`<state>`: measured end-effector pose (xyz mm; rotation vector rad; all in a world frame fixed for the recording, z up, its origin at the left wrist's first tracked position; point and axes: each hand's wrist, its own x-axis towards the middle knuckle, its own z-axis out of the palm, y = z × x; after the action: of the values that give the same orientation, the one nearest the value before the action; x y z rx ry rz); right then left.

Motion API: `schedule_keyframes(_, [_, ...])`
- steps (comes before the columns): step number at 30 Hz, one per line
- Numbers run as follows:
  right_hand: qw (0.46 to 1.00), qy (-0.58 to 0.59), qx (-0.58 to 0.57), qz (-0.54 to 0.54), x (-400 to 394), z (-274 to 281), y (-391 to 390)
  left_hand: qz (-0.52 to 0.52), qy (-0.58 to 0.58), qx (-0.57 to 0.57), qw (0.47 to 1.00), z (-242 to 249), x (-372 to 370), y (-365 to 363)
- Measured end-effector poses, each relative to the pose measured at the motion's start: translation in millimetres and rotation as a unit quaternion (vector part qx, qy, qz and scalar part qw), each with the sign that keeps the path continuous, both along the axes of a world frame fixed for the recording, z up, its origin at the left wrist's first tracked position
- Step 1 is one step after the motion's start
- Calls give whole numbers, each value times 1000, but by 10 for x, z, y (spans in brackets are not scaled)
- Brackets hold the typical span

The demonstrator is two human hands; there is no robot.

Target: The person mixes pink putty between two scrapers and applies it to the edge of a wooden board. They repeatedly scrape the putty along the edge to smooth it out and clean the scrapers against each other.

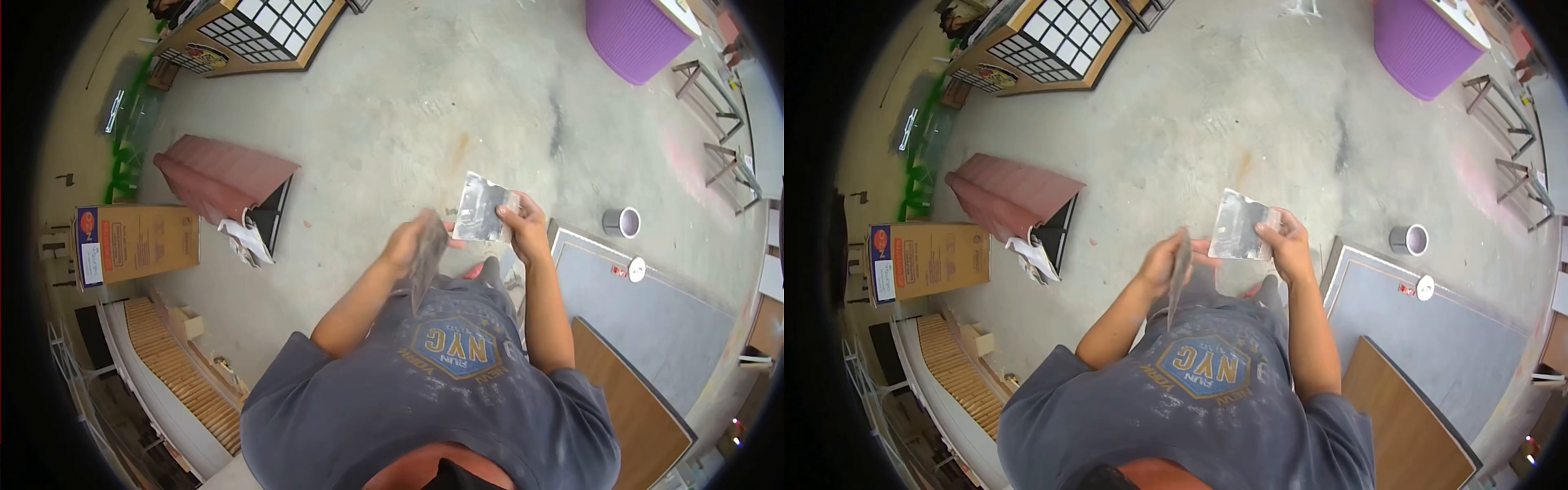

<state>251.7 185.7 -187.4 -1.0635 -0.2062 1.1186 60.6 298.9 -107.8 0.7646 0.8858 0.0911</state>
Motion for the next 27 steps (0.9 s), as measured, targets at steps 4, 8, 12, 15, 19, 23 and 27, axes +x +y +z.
schedule_keyframes(4, [918,-328,-92,-204,185,246,315,-51,-37,140,988,-440,290,452])
schedule_keyframes(8, [876,-398,-242,-125,678,666,565,-102,-43,131,985,-446,642,991])
schedule_keyframes(12, [947,-269,-138,-110,1022,914,754,-125,-102,-30,986,-149,967,1416])
schedule_keyframes(15, [882,-318,-332,-101,1212,717,969,-306,-153,-70,937,-203,1094,1956])
schedule_keyframes(19, [905,-249,-298,-172,1051,780,939,-285,-64,157,943,-178,1439,1887])
schedule_keyframes(23, [949,-165,-154,-219,876,797,809,-283,-47,149,946,-178,1697,1852])
schedule_keyframes(27, [955,-153,-161,-196,903,698,757,-248,-88,170,950,-269,2011,1635])
